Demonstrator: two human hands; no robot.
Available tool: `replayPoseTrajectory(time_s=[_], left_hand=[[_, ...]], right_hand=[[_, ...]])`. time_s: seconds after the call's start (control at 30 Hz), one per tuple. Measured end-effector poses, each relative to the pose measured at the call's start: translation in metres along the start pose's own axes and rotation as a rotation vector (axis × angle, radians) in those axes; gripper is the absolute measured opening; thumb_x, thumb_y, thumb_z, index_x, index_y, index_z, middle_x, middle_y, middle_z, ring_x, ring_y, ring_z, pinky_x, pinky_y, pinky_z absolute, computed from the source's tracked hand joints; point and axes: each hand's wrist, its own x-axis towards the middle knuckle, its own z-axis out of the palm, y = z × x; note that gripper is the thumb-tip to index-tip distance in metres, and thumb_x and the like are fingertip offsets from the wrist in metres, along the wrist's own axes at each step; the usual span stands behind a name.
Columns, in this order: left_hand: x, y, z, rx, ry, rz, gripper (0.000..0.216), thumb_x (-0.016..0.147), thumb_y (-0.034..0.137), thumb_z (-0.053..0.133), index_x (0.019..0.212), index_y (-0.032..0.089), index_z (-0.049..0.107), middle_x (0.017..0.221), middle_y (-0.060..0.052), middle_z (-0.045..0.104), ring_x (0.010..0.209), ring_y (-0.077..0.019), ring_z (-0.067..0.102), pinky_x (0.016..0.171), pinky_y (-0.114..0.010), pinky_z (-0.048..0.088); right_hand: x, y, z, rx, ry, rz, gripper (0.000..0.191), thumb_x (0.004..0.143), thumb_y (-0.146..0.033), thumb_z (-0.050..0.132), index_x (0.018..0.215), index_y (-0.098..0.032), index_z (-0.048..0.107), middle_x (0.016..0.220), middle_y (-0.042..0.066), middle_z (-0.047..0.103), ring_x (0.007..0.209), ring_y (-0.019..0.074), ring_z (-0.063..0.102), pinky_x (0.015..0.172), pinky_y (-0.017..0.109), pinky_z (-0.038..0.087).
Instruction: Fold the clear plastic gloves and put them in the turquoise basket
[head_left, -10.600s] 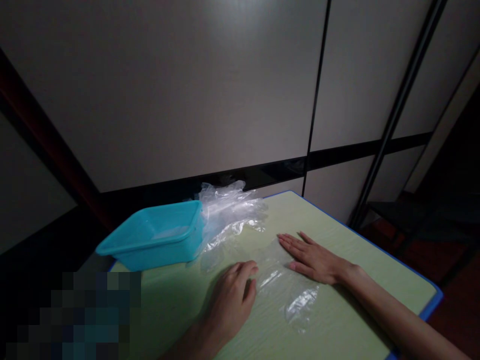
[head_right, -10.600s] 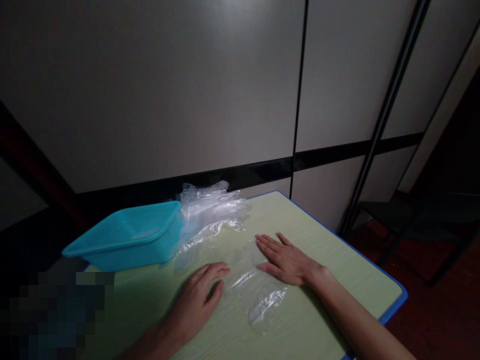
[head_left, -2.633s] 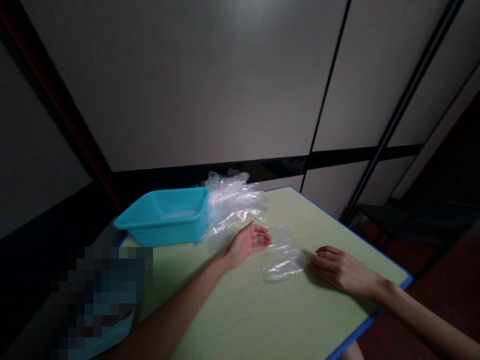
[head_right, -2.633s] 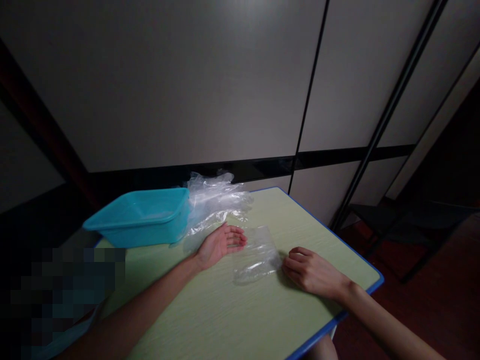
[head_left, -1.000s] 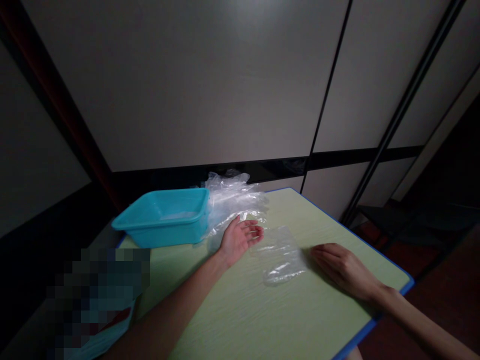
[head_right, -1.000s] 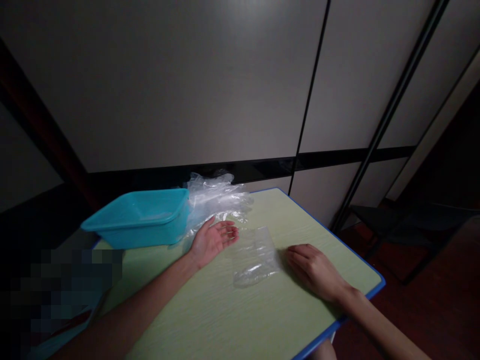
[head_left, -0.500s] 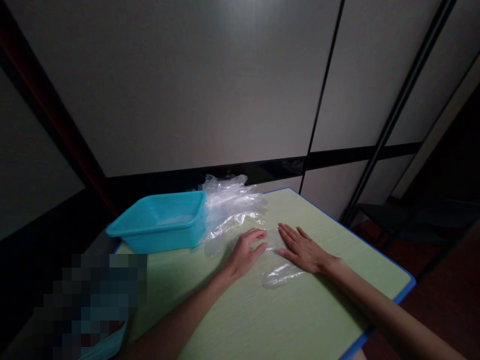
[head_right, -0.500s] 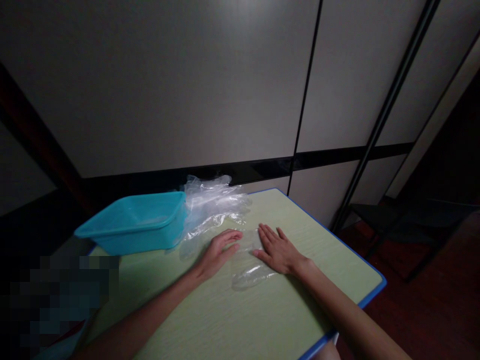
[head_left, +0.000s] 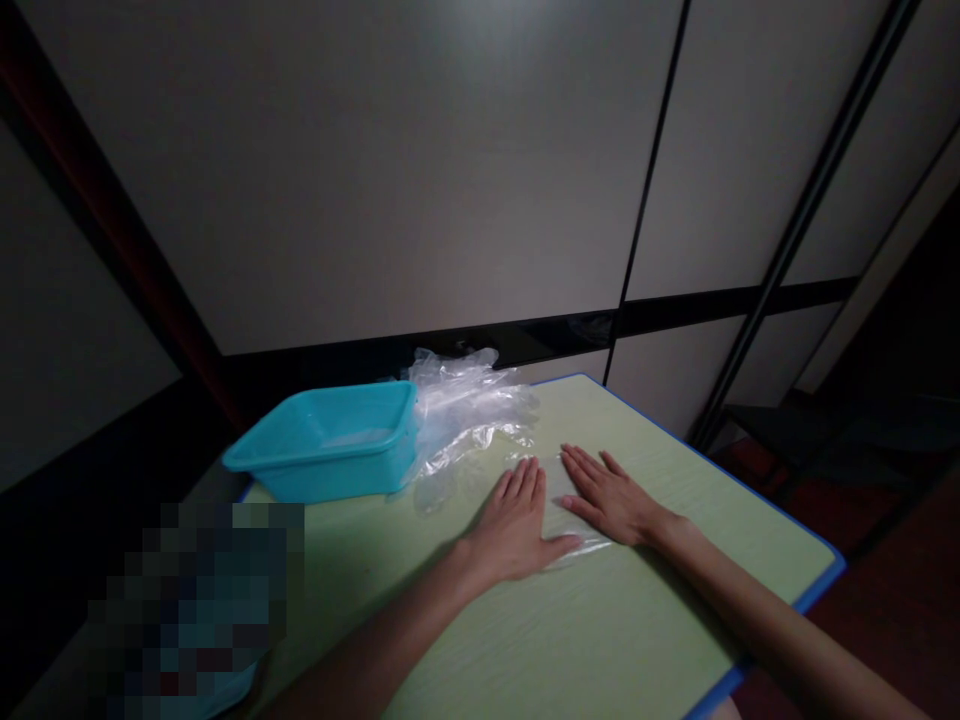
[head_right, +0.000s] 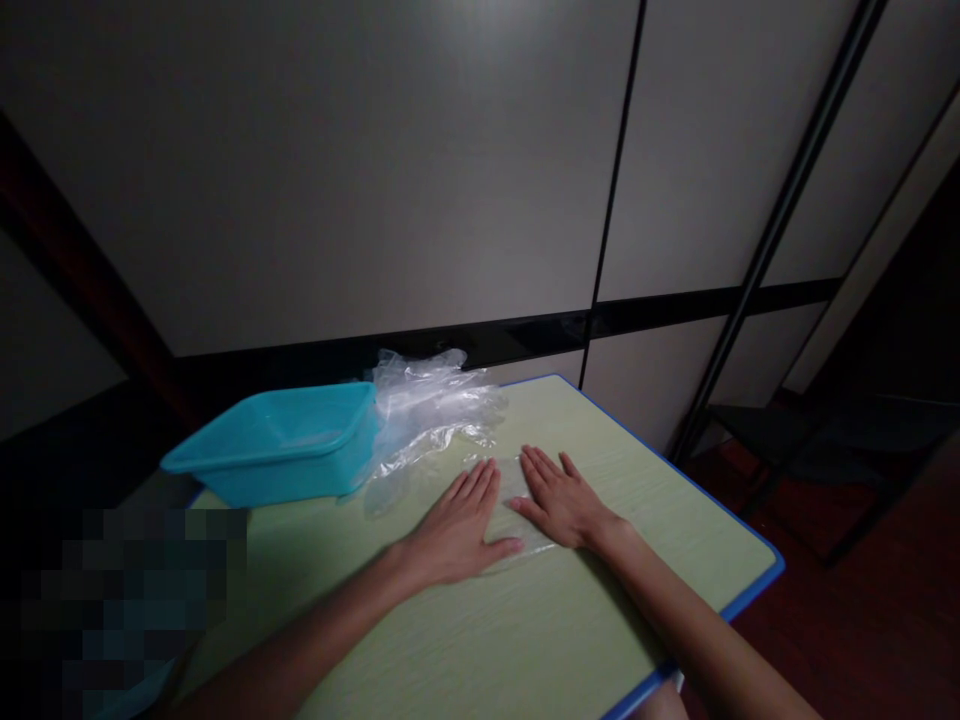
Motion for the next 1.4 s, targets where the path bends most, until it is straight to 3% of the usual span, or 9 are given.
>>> replayPoseTrajectory(time_s=[0.37,0.47,0.53,0.63,0.73,0.8,0.9,1.1,1.4], left_hand=[[-0.019,-0.017,-0.016,-0.025,0.051,-0.079,0.090,0.061,0.052,0.063,0.132,0.009,0.028,0.142,-0.016,0.013,0.131,-0.0291,0.005,0.105,-0.040,0.000],[-0.022,-0.018,-0.021,-0.239,0.135,-0.026,0.075,0.068,0.044,0.061,0.131,0.015,0.033,0.142,-0.011,0.020,0.130,-0.0264,0.013,0.106,-0.037,0.007],[-0.022,-0.020,-0.024,-0.513,0.186,-0.030,0.061,0.074,0.042,0.056,0.127,0.016,0.039,0.133,-0.011,0.038,0.124,-0.0258,0.030,0.103,-0.037,0.019],[-0.018,-0.025,-0.027,-0.887,0.228,-0.111,0.054,0.078,0.044,0.052,0.120,0.012,0.046,0.104,-0.013,0.061,0.102,-0.0259,0.053,0.090,-0.038,0.037],[-0.014,-0.028,-0.028,-1.015,0.231,-0.176,0.054,0.077,0.045,0.053,0.115,0.008,0.047,0.089,-0.013,0.065,0.088,-0.0241,0.060,0.081,-0.036,0.042],[-0.013,-0.029,-0.027,-1.021,0.220,-0.196,0.054,0.076,0.045,0.054,0.113,0.008,0.048,0.085,-0.012,0.066,0.084,-0.0230,0.061,0.079,-0.035,0.044],[-0.013,-0.027,-0.026,-1.006,0.201,-0.211,0.056,0.073,0.047,0.057,0.111,0.007,0.050,0.080,-0.011,0.066,0.078,-0.0218,0.062,0.075,-0.034,0.045],[-0.011,-0.028,-0.027,-1.016,0.195,-0.216,0.057,0.071,0.049,0.058,0.109,0.007,0.052,0.077,-0.010,0.066,0.076,-0.0209,0.062,0.073,-0.032,0.045],[-0.012,-0.027,-0.029,-1.018,0.203,-0.195,0.059,0.071,0.050,0.057,0.108,0.006,0.051,0.077,-0.011,0.066,0.075,-0.0212,0.062,0.073,-0.033,0.045]], right_hand=[[0.000,0.002,0.005,0.047,0.036,0.000,0.069,0.086,-0.058,0.016,0.137,-0.011,0.019,0.141,0.015,0.018,0.130,0.0247,0.015,0.102,0.049,0.015],[0.000,0.005,0.007,0.130,0.054,0.006,0.068,0.086,-0.058,0.019,0.137,-0.013,0.019,0.141,0.013,0.016,0.130,0.0242,0.014,0.103,0.049,0.013],[0.000,0.008,0.006,0.259,0.095,0.027,0.065,0.086,-0.056,0.022,0.136,-0.014,0.022,0.141,0.012,0.019,0.130,0.0234,0.017,0.103,0.048,0.015],[0.000,0.013,0.000,0.548,0.245,0.068,0.056,0.088,-0.050,0.023,0.129,-0.014,0.038,0.135,0.013,0.036,0.124,0.0215,0.032,0.102,0.043,0.024],[-0.003,0.015,-0.009,0.739,0.379,0.023,0.044,0.088,-0.047,0.032,0.103,-0.015,0.059,0.112,0.012,0.057,0.106,0.0208,0.051,0.093,0.038,0.037],[-0.008,0.015,-0.016,0.756,0.394,-0.044,0.037,0.086,-0.044,0.039,0.085,-0.016,0.062,0.095,0.010,0.062,0.091,0.0199,0.057,0.083,0.035,0.044],[-0.021,0.018,-0.026,0.713,0.338,-0.096,0.031,0.085,-0.039,0.044,0.076,-0.015,0.061,0.080,0.007,0.061,0.077,0.0172,0.057,0.071,0.030,0.046],[-0.058,0.031,-0.042,0.585,0.191,-0.107,0.026,0.087,-0.033,0.044,0.077,-0.015,0.060,0.078,0.006,0.060,0.073,0.0150,0.056,0.067,0.028,0.045],[-0.073,0.021,-0.033,-0.078,0.156,-0.373,0.028,0.091,-0.019,0.035,0.082,-0.016,0.061,0.077,0.006,0.058,0.069,0.0146,0.052,0.063,0.028,0.041]])
